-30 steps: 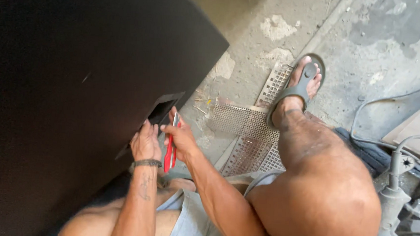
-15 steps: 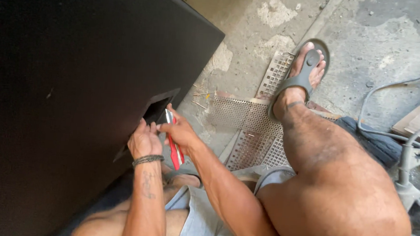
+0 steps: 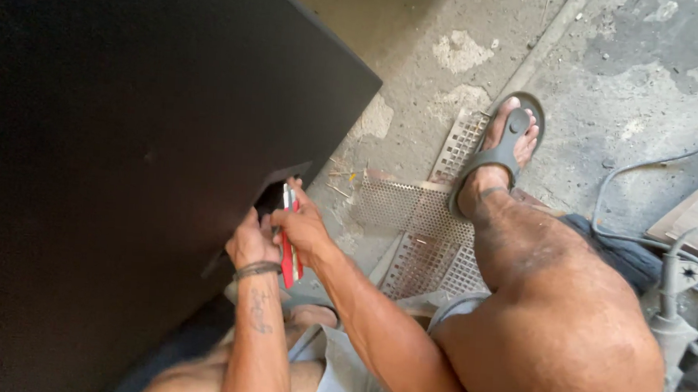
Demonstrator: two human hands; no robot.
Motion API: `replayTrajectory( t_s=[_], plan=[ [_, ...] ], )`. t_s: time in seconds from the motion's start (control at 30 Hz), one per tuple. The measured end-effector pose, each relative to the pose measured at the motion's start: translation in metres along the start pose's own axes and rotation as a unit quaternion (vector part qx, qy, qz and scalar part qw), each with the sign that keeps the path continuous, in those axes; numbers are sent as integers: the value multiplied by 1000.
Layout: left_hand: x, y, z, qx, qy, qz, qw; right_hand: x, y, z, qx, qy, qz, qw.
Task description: Trimming excess fabric from a speaker cabinet handle cutout using a utility knife and pliers
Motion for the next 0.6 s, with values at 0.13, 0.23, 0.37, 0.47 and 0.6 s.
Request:
replayTrajectory(
  t_s=[0.13,0.23,0.37,0.47,0.6],
  plan=[
    [25,-23,-46,62,-10,-169,984,-9,14,-14,10,7,14,1000],
    [-13,10,-2,77,67,-212,972,11,-2,-22,0,-60,22,998],
    [-39,21,22,108,139,-229,957,8,-43,-32,-58,-113,21,992],
    [-48,12,27,101,163,-225,955,2,-48,-42,-35,-129,40,990],
    [-60,18,50,161,301,-266,902,7,-42,-40,-14,-137,29,990]
  ],
)
Point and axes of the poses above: each hand's wrist, its own z-axis away from the middle knuckle, its own y-axis out of the palm, x = y × z, the point moved 9 cm from there along -z, towards the middle knuckle, and after that the axes turned 6 degrees about y, right-handed, at the moved point
